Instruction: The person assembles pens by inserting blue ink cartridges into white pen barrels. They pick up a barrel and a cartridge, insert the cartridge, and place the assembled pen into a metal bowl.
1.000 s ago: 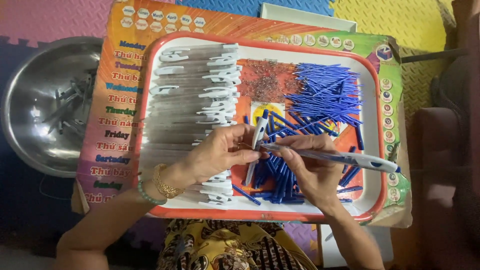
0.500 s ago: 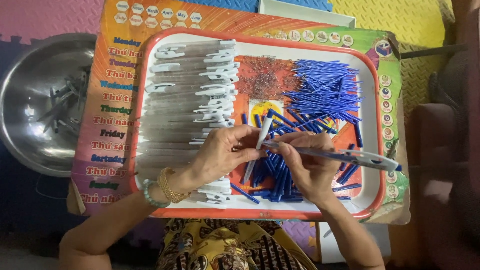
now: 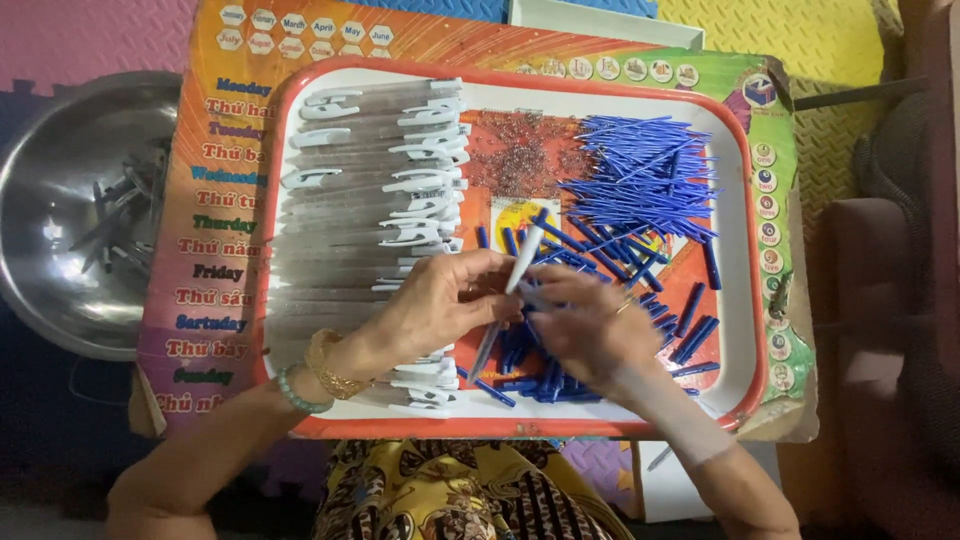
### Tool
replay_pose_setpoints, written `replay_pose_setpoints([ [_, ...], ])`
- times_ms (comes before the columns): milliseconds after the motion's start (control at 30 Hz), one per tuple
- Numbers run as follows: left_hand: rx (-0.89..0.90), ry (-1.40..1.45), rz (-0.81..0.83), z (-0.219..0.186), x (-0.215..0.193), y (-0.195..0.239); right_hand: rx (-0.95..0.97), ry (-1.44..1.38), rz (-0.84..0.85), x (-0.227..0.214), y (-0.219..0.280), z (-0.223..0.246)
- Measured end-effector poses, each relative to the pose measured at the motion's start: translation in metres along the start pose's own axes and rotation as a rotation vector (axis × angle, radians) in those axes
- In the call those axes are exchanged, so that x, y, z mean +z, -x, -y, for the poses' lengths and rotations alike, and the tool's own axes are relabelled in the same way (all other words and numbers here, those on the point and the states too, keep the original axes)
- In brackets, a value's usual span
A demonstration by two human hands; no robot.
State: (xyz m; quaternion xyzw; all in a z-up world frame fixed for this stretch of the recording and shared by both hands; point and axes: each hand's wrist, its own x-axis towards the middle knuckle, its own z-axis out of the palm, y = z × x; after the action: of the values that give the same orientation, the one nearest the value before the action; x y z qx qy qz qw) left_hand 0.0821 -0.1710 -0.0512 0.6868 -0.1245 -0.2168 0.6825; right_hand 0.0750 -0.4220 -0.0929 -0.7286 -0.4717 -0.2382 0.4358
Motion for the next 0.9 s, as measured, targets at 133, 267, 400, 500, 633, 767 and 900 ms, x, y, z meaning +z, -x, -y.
replay_pose_setpoints([
  [133, -0.004, 0.051, 0.157, -0.007, -0.002, 0.002, 0.567, -0.247, -0.185, -0.034, -0.074, 0.023],
  [267, 0.008, 0.091, 0.292, -0.003, -0.002, -0.005, 0.781, -0.388, 0.008, -0.04, -0.052, -0.004],
  [400, 0.029, 0.111, 0.334, 0.014, -0.004, -0.008, 0.778, -0.5, 0.031, -0.039, -0.037, -0.016],
  [500, 0.007, 0.118, 0.364, 0.008, 0.001, -0.001, 0.865, -0.46, 0.006, -0.039, -0.034, -0.015],
  [633, -0.069, 0.154, 0.429, -0.007, 0.005, 0.006, 0.976, -0.38, -0.27, -0.058, -0.034, -0.02],
  [767, -0.292, -0.105, 0.49, -0.032, -0.003, 0.009, 1.075, -0.303, -0.579, -0.092, -0.051, -0.01],
  [900, -0.364, -0.089, 0.464, -0.028, -0.014, 0.008, 1.205, -0.073, -0.289, -0.099, -0.007, 0.018],
])
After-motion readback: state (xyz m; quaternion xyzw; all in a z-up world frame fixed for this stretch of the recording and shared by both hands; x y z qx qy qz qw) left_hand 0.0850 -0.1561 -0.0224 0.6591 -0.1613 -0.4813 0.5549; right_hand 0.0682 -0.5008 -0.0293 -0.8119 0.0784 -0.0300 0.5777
